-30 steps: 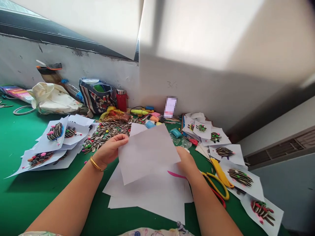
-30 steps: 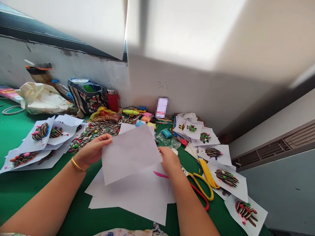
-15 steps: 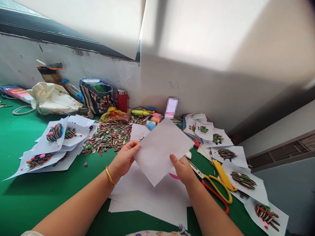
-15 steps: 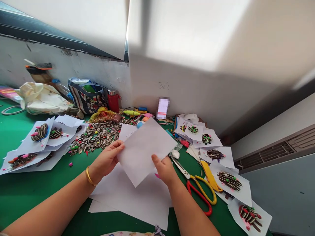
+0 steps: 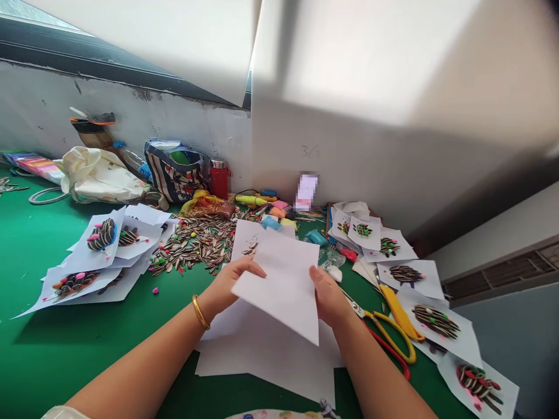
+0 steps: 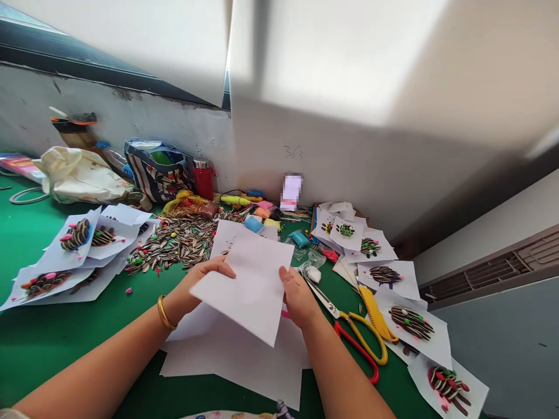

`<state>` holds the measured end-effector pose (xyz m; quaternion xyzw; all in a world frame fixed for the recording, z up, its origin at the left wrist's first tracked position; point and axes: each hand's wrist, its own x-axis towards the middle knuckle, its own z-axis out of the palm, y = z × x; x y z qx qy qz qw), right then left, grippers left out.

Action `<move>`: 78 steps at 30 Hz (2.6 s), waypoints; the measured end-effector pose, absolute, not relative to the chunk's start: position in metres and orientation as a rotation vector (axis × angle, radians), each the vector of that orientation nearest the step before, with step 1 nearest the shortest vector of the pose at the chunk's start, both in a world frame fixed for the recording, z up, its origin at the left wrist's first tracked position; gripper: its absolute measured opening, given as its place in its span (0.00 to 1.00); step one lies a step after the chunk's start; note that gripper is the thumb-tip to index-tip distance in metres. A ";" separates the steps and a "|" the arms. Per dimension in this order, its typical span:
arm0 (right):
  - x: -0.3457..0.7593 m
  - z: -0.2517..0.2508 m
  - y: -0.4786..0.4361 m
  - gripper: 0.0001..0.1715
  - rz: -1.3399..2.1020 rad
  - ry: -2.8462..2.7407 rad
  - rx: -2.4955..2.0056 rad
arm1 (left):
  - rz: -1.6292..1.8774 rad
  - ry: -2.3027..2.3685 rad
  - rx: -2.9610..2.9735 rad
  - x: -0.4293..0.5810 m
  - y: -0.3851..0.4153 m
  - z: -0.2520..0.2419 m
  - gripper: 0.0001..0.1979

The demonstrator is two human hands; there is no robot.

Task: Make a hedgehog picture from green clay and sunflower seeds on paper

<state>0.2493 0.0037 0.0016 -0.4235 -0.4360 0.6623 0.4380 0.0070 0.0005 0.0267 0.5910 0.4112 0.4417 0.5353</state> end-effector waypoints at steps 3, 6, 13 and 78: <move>0.249 0.000 0.008 0.38 1.450 -1.184 -1.120 | 1.169 1.119 1.383 0.006 0.004 0.025 0.15; 0.248 -0.001 0.008 0.52 1.316 -1.317 -1.143 | 1.236 1.131 1.366 0.005 0.007 0.024 0.18; 0.246 0.001 0.004 0.36 1.336 -1.429 -1.009 | 1.217 1.103 1.376 0.008 0.007 0.022 0.17; 0.254 -0.007 0.012 0.46 1.204 -1.384 -1.136 | 1.223 1.084 0.979 0.019 0.007 0.017 0.34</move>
